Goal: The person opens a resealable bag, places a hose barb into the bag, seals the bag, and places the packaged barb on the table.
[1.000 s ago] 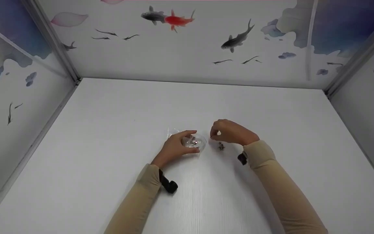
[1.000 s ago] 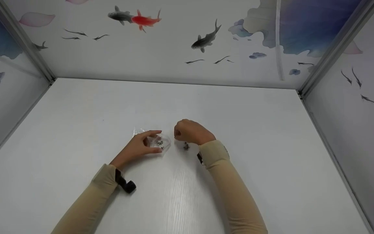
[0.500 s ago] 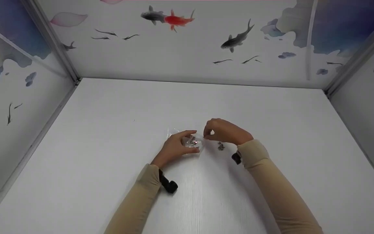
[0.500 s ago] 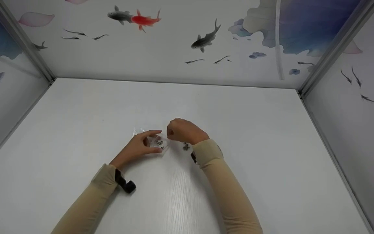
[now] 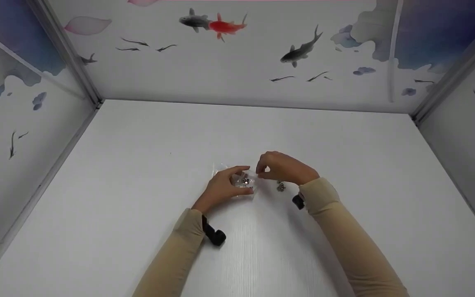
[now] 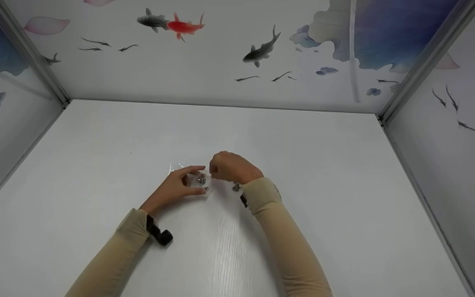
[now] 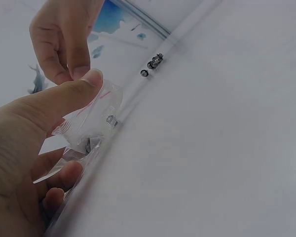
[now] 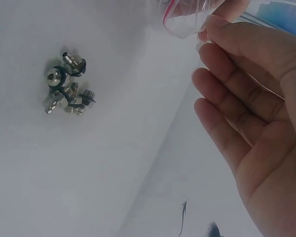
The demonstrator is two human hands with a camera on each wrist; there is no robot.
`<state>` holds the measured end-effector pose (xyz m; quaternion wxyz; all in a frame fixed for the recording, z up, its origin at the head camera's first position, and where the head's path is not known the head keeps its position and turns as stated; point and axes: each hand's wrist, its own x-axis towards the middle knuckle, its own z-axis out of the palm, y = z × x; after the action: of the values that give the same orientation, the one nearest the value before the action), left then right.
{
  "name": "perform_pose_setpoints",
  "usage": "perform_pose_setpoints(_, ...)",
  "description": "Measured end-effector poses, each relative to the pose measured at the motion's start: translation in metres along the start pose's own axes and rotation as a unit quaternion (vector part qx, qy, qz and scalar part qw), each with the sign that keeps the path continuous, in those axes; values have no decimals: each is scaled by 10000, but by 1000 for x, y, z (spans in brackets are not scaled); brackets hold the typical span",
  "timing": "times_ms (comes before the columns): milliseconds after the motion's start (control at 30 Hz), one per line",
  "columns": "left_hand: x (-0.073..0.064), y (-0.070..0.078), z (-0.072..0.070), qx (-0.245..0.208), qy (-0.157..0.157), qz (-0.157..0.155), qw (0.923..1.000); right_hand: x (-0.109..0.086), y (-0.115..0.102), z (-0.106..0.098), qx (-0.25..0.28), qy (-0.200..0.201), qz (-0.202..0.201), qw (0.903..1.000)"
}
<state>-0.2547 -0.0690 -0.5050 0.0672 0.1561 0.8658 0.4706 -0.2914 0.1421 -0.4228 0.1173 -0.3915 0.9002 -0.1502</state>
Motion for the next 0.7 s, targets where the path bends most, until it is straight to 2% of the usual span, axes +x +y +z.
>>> perform_pose_setpoints(433, 0, -2, 1, -11, 0, -70, 10000, -9, 10, 2, 1, -56, 280, 9996)
perform_pose_setpoints(700, 2, -2, 2, 184, 43, 44, 9998, -19, 21, 4, 10, -76, 376, 9993)
